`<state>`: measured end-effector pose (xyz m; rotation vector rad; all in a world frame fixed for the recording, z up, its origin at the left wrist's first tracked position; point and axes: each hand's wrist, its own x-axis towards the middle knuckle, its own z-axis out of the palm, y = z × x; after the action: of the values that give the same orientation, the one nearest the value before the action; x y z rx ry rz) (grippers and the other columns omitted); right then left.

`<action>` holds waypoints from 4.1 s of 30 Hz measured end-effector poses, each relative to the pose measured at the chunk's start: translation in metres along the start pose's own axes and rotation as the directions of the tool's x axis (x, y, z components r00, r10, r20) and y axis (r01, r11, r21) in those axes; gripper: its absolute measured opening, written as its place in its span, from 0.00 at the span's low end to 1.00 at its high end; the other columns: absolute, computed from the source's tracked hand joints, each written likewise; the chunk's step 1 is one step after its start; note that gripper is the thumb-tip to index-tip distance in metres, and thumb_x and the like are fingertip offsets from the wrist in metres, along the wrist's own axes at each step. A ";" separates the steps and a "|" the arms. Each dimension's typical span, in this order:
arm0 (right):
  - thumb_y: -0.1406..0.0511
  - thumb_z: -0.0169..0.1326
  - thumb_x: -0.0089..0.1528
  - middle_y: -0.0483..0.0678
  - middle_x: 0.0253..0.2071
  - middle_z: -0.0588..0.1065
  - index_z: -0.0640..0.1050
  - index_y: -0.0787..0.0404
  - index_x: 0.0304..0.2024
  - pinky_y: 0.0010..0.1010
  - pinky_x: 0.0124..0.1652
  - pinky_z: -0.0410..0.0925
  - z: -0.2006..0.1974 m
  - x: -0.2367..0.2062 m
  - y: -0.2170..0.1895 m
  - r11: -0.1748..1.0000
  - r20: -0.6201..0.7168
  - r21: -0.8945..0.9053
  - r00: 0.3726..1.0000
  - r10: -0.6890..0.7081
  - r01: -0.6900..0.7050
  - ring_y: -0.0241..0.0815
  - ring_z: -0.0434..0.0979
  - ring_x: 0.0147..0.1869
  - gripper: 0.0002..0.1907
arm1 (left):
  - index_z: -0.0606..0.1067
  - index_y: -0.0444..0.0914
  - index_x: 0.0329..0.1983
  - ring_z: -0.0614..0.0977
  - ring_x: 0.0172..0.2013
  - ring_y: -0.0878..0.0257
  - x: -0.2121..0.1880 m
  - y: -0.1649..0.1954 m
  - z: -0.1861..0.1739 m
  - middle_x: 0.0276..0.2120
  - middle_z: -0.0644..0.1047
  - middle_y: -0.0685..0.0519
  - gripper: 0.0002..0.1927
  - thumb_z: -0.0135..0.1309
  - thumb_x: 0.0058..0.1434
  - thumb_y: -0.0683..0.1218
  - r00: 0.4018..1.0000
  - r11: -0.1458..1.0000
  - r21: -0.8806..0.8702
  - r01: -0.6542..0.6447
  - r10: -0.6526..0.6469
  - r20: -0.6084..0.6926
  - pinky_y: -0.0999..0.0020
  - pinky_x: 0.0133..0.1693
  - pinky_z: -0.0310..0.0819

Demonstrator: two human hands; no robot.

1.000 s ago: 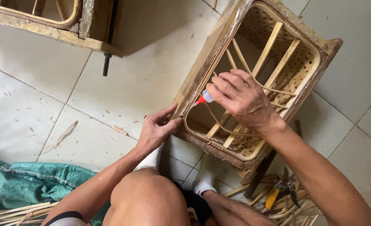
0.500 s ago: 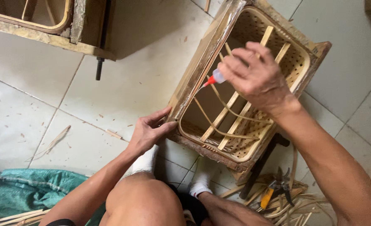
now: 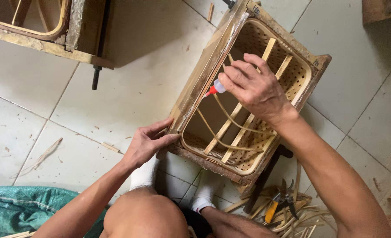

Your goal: The person sits on the floor assembling a bamboo basket frame held in a wooden jig. They fit curved bamboo ribs into the woven rim, trim rib ends with pliers, tap ribs tight with a hammer, and squeeze glue from a bottle along the joints, rotating the basket to work around its sides.

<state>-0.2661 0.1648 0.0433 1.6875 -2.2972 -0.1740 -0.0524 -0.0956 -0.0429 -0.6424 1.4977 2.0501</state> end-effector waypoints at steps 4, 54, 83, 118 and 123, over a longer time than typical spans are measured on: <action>0.65 0.61 0.67 0.42 0.49 0.80 0.83 0.55 0.49 0.37 0.67 0.62 -0.009 0.002 0.008 1.000 0.008 0.014 1.000 -0.026 0.026 0.39 0.78 0.57 0.08 | 0.73 0.33 0.65 0.79 0.57 0.62 0.002 -0.001 -0.003 0.60 0.78 0.47 0.33 0.65 0.55 0.44 1.000 1.000 -0.002 -0.016 0.016 0.008 0.68 0.59 0.73; 0.68 0.57 0.64 0.44 0.49 0.78 0.80 0.60 0.50 0.39 0.67 0.65 -0.003 0.033 0.123 1.000 0.013 -0.015 1.000 -0.006 0.007 0.42 0.77 0.59 0.11 | 0.73 0.39 0.65 0.75 0.64 0.61 0.019 0.024 -0.009 0.69 0.70 0.51 0.35 0.66 0.51 0.42 0.990 0.990 0.017 0.137 -0.138 0.031 0.62 0.63 0.70; 0.68 0.66 0.66 0.48 0.48 0.79 0.81 0.61 0.52 0.42 0.59 0.66 0.017 -0.039 0.173 0.872 -0.002 0.065 0.874 0.486 -0.485 0.45 0.77 0.53 0.13 | 0.73 0.42 0.65 0.73 0.67 0.61 0.025 0.029 -0.006 0.69 0.71 0.54 0.35 0.66 0.51 0.39 0.977 0.976 0.039 0.215 -0.215 0.007 0.62 0.65 0.67; 0.65 0.68 0.59 0.48 0.41 0.78 0.82 0.62 0.47 0.40 0.52 0.62 -0.009 -0.083 0.097 0.756 0.000 0.044 0.757 0.653 -0.653 0.44 0.76 0.47 0.16 | 0.72 0.44 0.66 0.72 0.66 0.64 0.020 0.035 0.002 0.69 0.70 0.56 0.36 0.65 0.51 0.41 0.981 0.975 0.118 0.186 -0.192 0.034 0.60 0.61 0.69; 0.66 0.69 0.58 0.47 0.38 0.77 0.81 0.62 0.45 0.41 0.50 0.62 -0.007 -0.080 0.099 0.747 0.058 0.047 0.748 0.661 -0.664 0.44 0.76 0.45 0.14 | 0.72 0.43 0.66 0.71 0.66 0.63 0.021 0.031 0.002 0.69 0.70 0.54 0.36 0.65 0.52 0.41 0.985 0.977 0.129 0.168 -0.173 0.026 0.61 0.64 0.69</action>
<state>-0.3325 0.2720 0.0635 0.7817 -2.7919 0.0259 -0.0888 -0.0992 -0.0339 -0.6544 1.4841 1.8134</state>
